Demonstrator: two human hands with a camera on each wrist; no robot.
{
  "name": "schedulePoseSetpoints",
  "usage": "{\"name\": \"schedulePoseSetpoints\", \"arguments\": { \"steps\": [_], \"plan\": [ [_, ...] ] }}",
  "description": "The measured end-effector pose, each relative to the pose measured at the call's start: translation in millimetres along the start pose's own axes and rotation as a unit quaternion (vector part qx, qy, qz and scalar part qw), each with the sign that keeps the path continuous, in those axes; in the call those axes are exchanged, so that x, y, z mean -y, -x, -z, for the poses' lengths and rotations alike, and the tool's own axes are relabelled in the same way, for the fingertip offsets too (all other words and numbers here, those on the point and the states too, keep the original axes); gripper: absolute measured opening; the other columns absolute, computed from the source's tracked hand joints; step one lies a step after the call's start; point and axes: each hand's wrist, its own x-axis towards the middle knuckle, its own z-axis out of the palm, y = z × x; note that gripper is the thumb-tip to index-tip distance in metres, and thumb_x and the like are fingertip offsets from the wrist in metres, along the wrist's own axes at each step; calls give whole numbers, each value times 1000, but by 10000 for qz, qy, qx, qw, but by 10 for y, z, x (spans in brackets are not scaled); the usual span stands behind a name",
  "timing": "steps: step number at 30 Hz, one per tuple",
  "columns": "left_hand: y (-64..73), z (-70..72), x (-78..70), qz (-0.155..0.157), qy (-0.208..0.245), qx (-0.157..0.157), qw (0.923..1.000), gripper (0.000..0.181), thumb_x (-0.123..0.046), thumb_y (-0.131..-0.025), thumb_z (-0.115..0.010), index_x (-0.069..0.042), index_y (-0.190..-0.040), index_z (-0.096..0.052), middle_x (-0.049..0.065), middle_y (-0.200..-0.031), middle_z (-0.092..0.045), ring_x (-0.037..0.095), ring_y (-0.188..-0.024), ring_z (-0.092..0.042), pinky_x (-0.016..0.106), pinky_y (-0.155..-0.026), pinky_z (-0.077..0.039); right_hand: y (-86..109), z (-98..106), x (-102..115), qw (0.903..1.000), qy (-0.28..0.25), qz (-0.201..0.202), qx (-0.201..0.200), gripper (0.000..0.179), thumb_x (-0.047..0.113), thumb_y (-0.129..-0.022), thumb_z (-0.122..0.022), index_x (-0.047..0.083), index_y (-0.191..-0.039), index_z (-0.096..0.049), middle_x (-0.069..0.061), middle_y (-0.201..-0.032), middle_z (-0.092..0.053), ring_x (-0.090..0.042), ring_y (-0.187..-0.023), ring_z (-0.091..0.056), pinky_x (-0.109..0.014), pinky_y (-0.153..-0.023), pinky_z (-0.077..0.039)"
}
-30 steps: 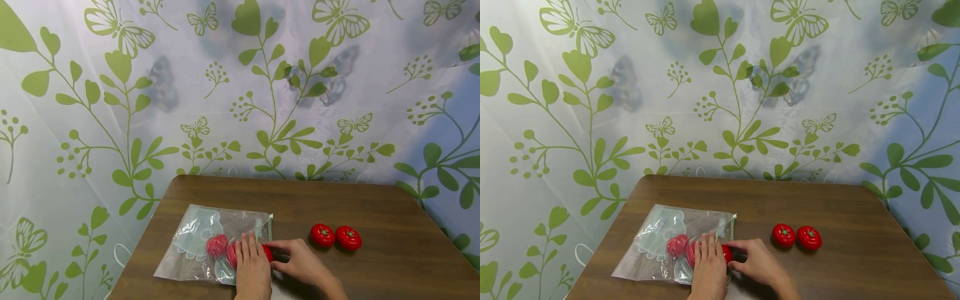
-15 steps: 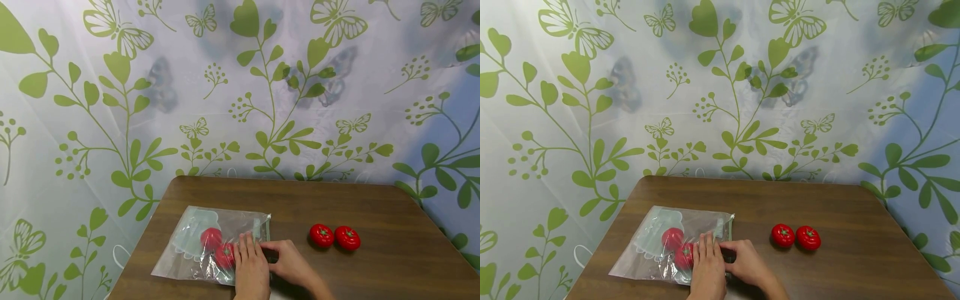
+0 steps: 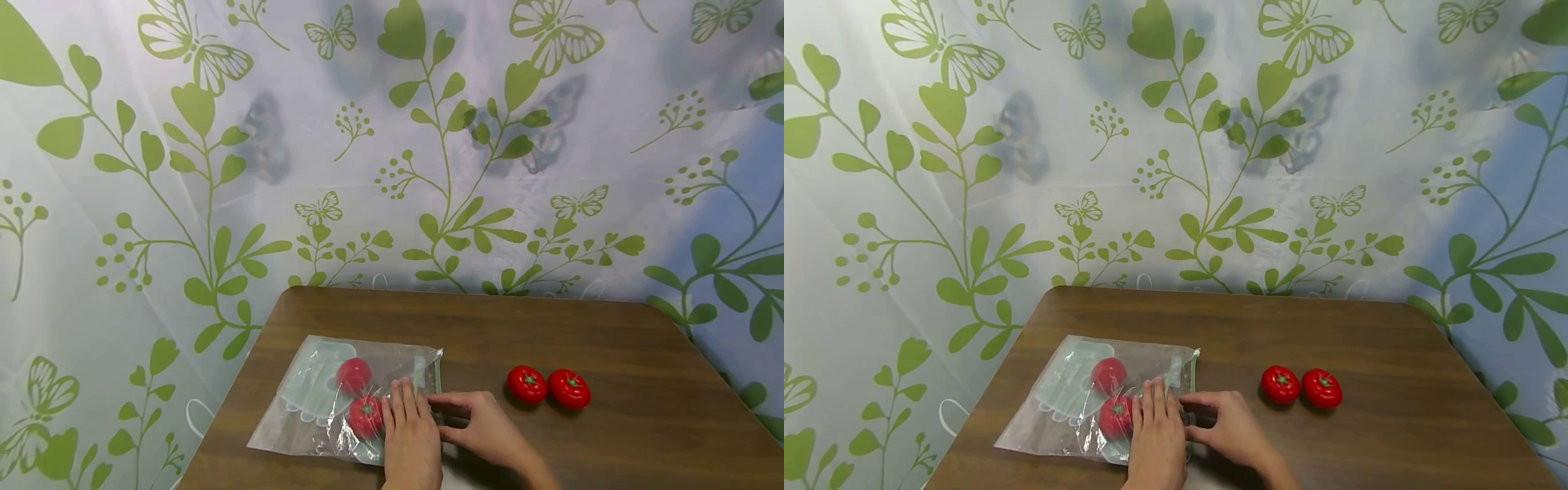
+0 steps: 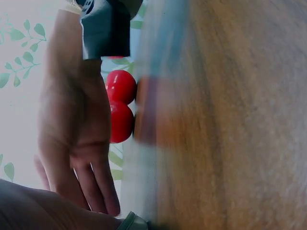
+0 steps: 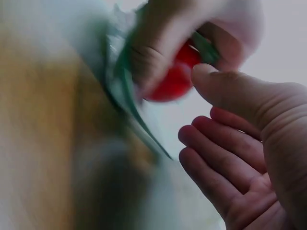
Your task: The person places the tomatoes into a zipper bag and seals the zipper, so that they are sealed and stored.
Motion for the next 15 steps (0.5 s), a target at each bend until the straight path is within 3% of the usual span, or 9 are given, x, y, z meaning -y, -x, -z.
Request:
{"name": "schedulePoseSetpoints", "arguments": {
  "steps": [2, 5, 10, 15],
  "plan": [
    [-2, 5, 2, -26, -89, 75, 9999, 93, -18, -73, -99, 3, -153, -57, 26, -169, -44, 45, -161, -38, 63, -130, -32, 64, 106, -19, 9997, -229, -114, 48, 50, 30, -95, -88, 7, -137, -75, -8, -136, -78, -24, -122, -78, -40, -102, -63],
    [-12, 11, 2, -40, -199, 174, 9996, 100, -22, -69, -102, 2, -155, -56, 26, -170, -43, 44, -162, -37, 62, -130, -32, 170, 270, -45, 9997, -122, -207, -50, 51, 31, -94, -89, 7, -137, -75, -6, -134, -79, -22, -121, -78, -35, -101, -63],
    [-17, 8, 2, -19, -161, 194, 9997, 95, -18, -72, -99, 1, -154, -57, 25, -170, -44, 44, -161, -38, 62, -130, -32, 363, 552, -79, 9988, 233, -281, -328, 51, 32, -92, -91, 11, -136, -76, -3, -132, -80, -15, -119, -77, -27, -98, -62],
    [-17, -13, 11, -8, -64, 12, 10000, 92, -16, -71, -99, 1, -152, -59, 25, -168, -47, 45, -160, -41, 62, -129, -35, 544, 814, -109, 9957, 494, -511, -600, 50, 34, -91, -91, 15, -135, -78, 0, -131, -80, -7, -118, -76, -23, -96, -61]
  ]
}}
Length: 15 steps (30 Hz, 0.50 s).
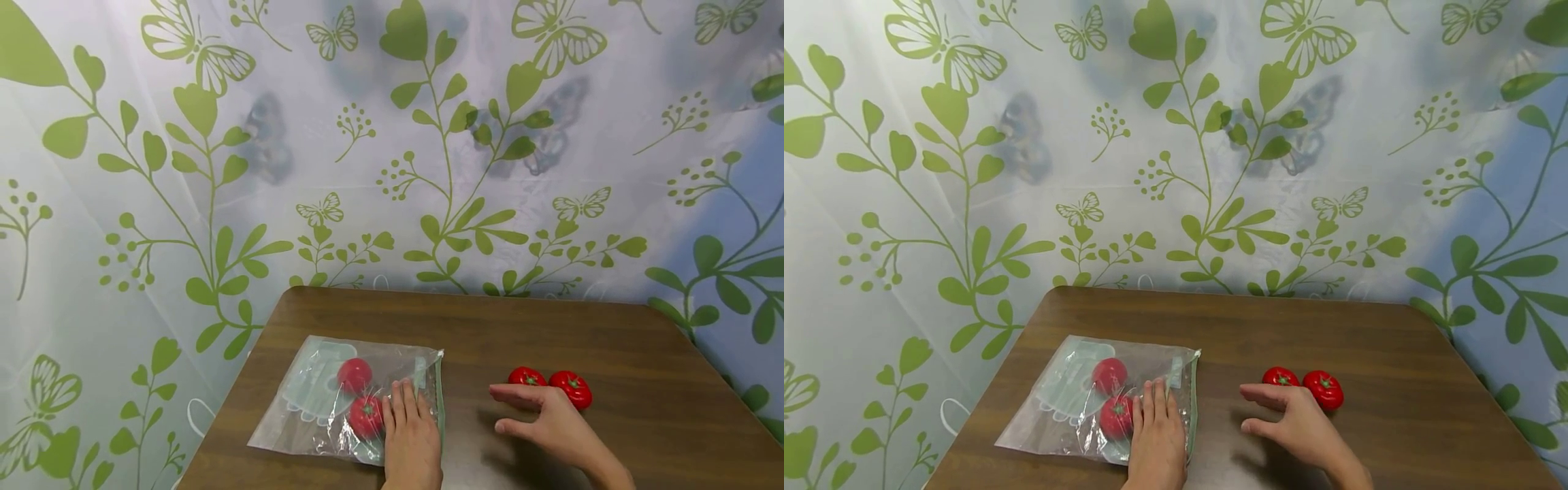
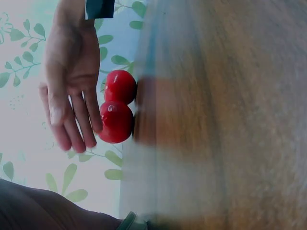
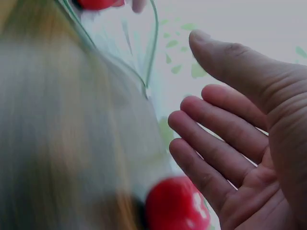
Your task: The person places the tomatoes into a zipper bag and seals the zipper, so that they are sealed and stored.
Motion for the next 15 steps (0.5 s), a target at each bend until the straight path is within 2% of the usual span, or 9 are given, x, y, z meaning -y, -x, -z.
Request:
{"name": "schedulePoseSetpoints", "arguments": {
  "steps": [5, 8, 12, 15],
  "plan": [
    [-1, -7, 9, -10, 65, -134, 9999, 95, -15, -68, -101, 2, -151, -60, 25, -167, -48, 45, -159, -42, 62, -128, -36, 119, 226, -68, 9996, 64, -250, -71, 49, 33, -91, -91, 17, -135, -78, -2, -131, -80, 2, -119, -72, -20, -96, -60],
    [-2, -9, 9, -16, 52, -149, 9999, 94, -15, -68, -101, 1, -151, -60, 25, -167, -49, 45, -158, -43, 62, -128, -37, 201, 347, -116, 9991, 190, -369, -106, 47, 31, -91, -91, 18, -134, -78, -2, -133, -80, 3, -117, -72, -21, -94, -61],
    [-1, 0, 8, -5, 78, -94, 9999, 94, -14, -68, -101, 1, -151, -60, 25, -167, -48, 45, -158, -42, 62, -128, -36, 312, 499, -200, 9974, 400, -554, -220, 47, 30, -90, -91, 20, -134, -79, -2, -133, -80, 5, -114, -72, -18, -90, -60],
    [-2, 4, 10, 7, 127, -39, 9999, 95, -14, -66, -101, 1, -151, -60, 25, -168, -47, 45, -159, -41, 63, -129, -35, 389, 603, -280, 9965, 341, -716, -256, 48, 26, -91, -91, 17, -136, -78, -3, -133, -80, 9, -114, -70, -15, -89, -59]
  ]
}}
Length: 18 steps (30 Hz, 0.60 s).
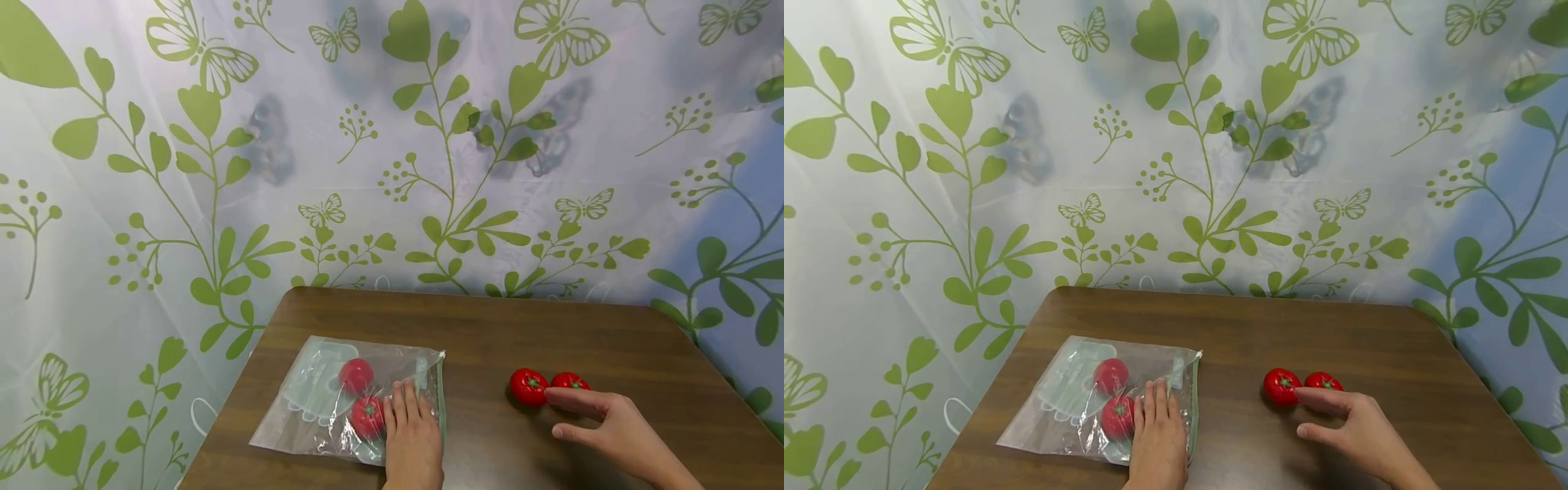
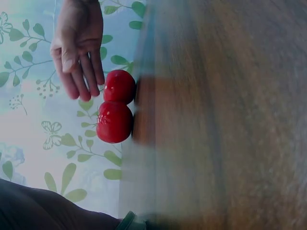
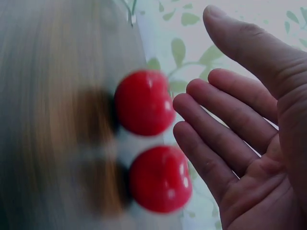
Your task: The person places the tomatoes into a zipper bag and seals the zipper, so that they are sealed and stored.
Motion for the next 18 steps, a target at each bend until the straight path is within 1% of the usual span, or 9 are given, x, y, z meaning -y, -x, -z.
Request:
{"name": "schedulePoseSetpoints", "arguments": {
  "steps": [3, 5, 10, 15, 16, 18],
  "plan": [
    [-3, 0, -1, 5, 24, 18, 10000, 97, -14, -65, -102, 1, -151, -60, 25, -168, -47, 46, -159, -41, 63, -129, -35, 69, 95, -100, 9998, -103, -179, 4, 48, 21, -93, -89, 11, -138, -76, -5, -134, -79, 11, -114, -69, -17, -87, -61],
    [-4, 1, -2, 8, 14, -5, 10000, 97, -15, -65, -102, 1, -151, -60, 25, -168, -47, 45, -159, -41, 63, -129, -35, 111, 157, -159, 9995, -87, -319, -1, 48, 21, -94, -88, 9, -139, -75, -8, -135, -79, 12, -113, -69, -20, -85, -62],
    [-8, -1, -7, -3, -21, -94, 10000, 92, -14, -69, -100, 1, -151, -60, 25, -167, -48, 45, -159, -42, 62, -128, -36, 182, 319, -285, 9961, 202, -859, 17, 56, 31, -95, -87, 8, -143, -71, -15, -141, -75, 17, -111, -64, -21, -82, -62],
    [-4, -2, -3, -15, -37, -85, 10000, 96, -16, -66, -102, 1, -151, -60, 25, -167, -48, 45, -159, -42, 62, -128, -36, 233, 443, -421, 9899, 259, -1392, 61, 70, 41, -96, -85, 5, -152, -64, -22, -148, -68, 17, -107, -65, -23, -80, -62],
    [-2, -1, -3, -10, -34, -60, 10000, 98, -16, -65, -102, 1, -151, -60, 25, -168, -47, 45, -159, -42, 62, -128, -36, 242, 459, -447, 9889, 272, -1458, 45, 71, 42, -96, -85, 5, -153, -63, -23, -149, -68, 17, -106, -65, -23, -80, -62],
    [1, 0, -2, -5, -31, -28, 10000, 97, -15, -65, -102, 1, -151, -60, 25, -168, -47, 45, -159, -41, 62, -129, -36, 258, 485, -495, 9877, 305, -1536, -3, 73, 44, -96, -85, 5, -153, -62, -23, -150, -67, 19, -105, -64, -23, -79, -62]
  ]
}}
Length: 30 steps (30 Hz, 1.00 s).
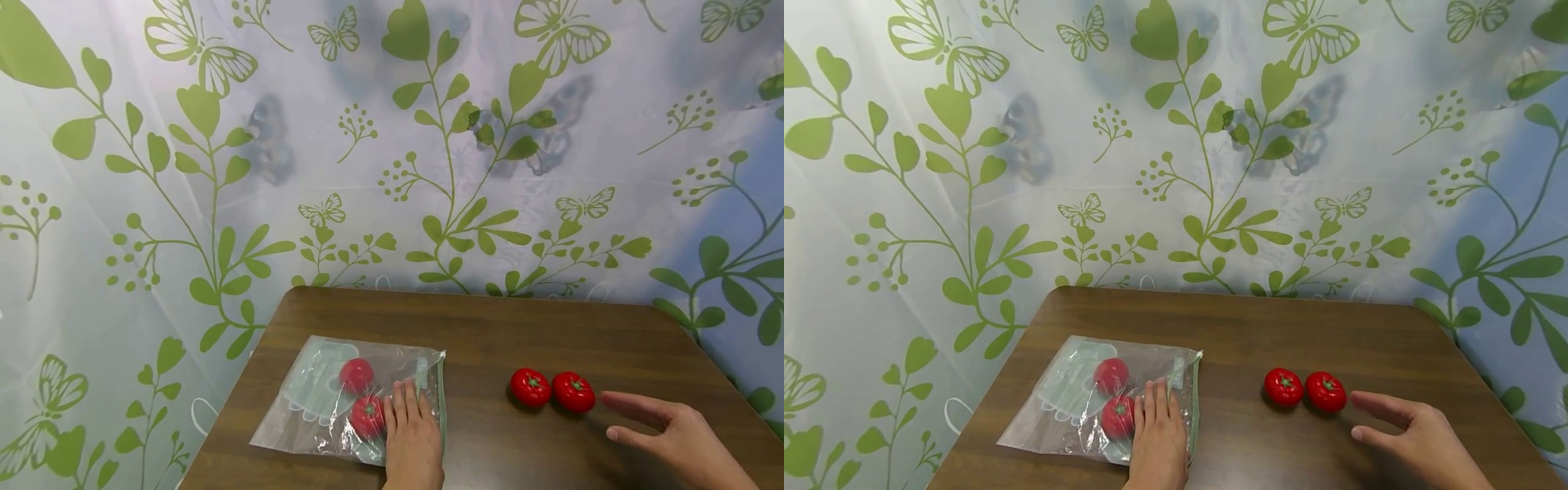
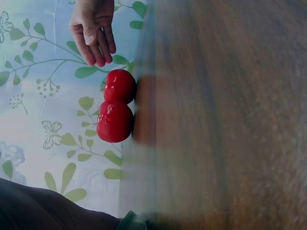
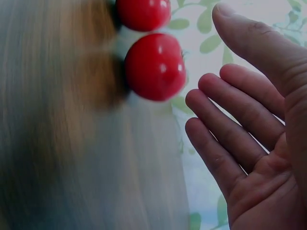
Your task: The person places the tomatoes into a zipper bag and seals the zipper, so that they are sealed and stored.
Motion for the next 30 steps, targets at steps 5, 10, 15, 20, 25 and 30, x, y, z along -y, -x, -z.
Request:
{"name": "schedulePoseSetpoints", "arguments": {
  "steps": [5, 10, 15, 20, 25, 30],
  "plan": [
    [6, 0, 1, -6, -10, 47, 10000, 96, -14, -66, -101, 0, -151, -60, 25, -168, -47, 45, -159, -41, 62, -129, -36, -21, 38, -92, 9997, 187, 13, -179, 75, 47, -95, -85, 3, -151, -64, -25, -148, -68, 23, -102, -59, -22, -77, -62],
    [-5, 12, 6, -19, -10, 105, 9999, 100, -16, -64, -103, 1, -153, -59, 25, -169, -46, 45, -160, -40, 62, -129, -35, -104, 8, -148, 9985, 236, 246, -428, 73, 45, -94, -87, 3, -149, -66, -18, -144, -72, 24, -104, -57, -18, -76, -60],
    [-10, 12, 4, -15, 50, 133, 9999, 101, -16, -65, -102, 1, -153, -58, 25, -169, -45, 45, -161, -39, 63, -130, -34, -175, -95, -195, 9959, -38, 674, -594, 66, 34, -94, -88, 2, -148, -67, 11, -134, -77, 21, -109, -61, -13, -79, -59],
    [-13, 12, 3, 3, 108, 163, 9998, 102, -16, -62, -103, 1, -153, -58, 25, -169, -45, 46, -161, -39, 62, -129, -34, -263, -186, -214, 9955, -188, 714, -597, 66, 31, -94, -89, 1, -147, -66, 6, -136, -76, 17, -109, -65, -11, -80, -58],
    [-18, 9, 9, 3, 100, 171, 9998, 102, -15, -62, -103, 0, -152, -59, 25, -169, -45, 46, -160, -39, 63, -129, -35, -344, -252, -234, 9953, -102, 699, -655, 67, 32, -94, -89, 0, -148, -66, -17, -140, -74, 15, -107, -67, -12, -78, -59],
    [-27, 1, 13, 4, 91, 141, 9999, 100, -15, -63, -103, 0, -152, -60, 24, -168, -47, 46, -160, -40, 63, -129, -35, -388, -280, -256, 9952, -46, 690, -696, 68, 33, -94, -89, 1, -149, -65, -25, -143, -70, 16, -104, -67, -12, -76, -58]
  ]
}}
